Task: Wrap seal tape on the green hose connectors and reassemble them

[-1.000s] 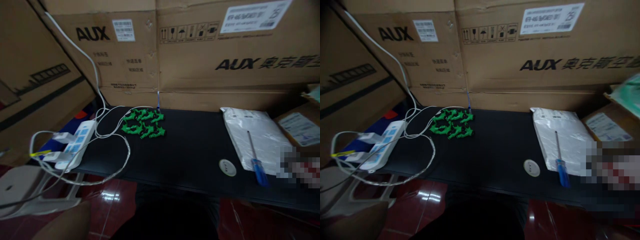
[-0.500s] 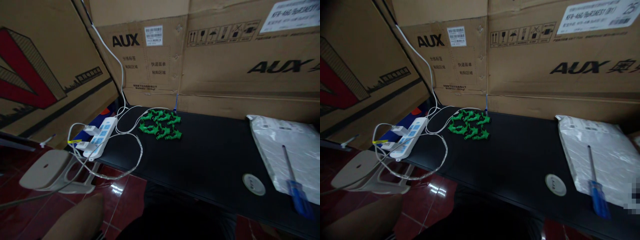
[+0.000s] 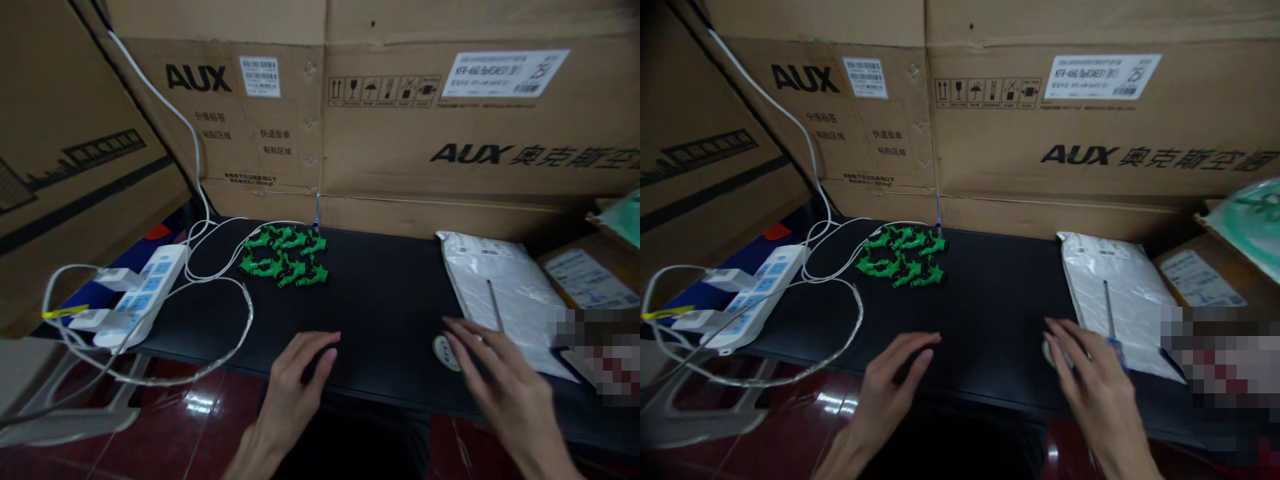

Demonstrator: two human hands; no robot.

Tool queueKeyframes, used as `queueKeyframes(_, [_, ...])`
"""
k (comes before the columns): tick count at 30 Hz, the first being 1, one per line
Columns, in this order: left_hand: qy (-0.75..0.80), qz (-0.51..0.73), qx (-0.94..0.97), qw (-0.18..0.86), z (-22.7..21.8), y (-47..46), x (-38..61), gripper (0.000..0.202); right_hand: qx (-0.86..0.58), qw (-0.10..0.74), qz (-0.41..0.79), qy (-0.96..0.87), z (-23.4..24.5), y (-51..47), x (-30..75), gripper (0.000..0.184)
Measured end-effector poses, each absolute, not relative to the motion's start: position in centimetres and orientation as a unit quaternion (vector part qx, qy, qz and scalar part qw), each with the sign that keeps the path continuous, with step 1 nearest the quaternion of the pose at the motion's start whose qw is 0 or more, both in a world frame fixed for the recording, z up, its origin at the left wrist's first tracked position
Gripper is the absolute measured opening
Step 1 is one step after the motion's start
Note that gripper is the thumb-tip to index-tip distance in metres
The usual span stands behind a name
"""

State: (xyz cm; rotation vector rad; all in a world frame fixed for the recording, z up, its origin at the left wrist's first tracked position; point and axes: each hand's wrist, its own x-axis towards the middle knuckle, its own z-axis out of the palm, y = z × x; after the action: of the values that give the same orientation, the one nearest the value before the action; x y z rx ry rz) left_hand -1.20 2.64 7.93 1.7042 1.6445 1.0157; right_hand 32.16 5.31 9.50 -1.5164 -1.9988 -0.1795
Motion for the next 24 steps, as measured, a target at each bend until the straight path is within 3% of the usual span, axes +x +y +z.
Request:
queueKeyframes(5, [0.536, 0.383, 0.715, 0.233, 6.3, 4.0, -0.9, 0.029, -0.508, 0.224, -0.14, -0.82, 2.4, 3.4, 33.6, 0.056])
queueKeyframes(8, [0.55, 0.362, 0.737, 0.152, 6.5, 6.4, -1.6, 0.032, -0.543, 0.237, -0.128, -0.796, 0.4, 2.3, 33.6, 0.054])
queueKeyframes(11, [0.54, 0.346, 0.764, 0.073, 6.8, 9.9, -2.2, 0.038, -0.588, 0.301, -0.088, -0.746, 0.1, 2.4, 32.4, 0.048])
queueKeyframes(14, [0.536, 0.319, 0.781, 0.025, 6.4, 13.1, -2.3, 0.041, -0.62, 0.288, -0.085, -0.725, 0.2, 3.4, 31.7, 0.047])
queueKeyframes(19, [0.518, 0.297, 0.8, 0.055, 5.7, 14.7, -1.6, 0.04, -0.641, 0.274, -0.085, -0.712, 1.0, 5.1, 31.8, 0.053])
queueKeyframes(24, [0.492, 0.294, 0.814, 0.089, 6.5, 12.7, -1.2, 0.036, -0.621, 0.332, -0.078, -0.706, 3.4, 5.3, 30.6, 0.051])
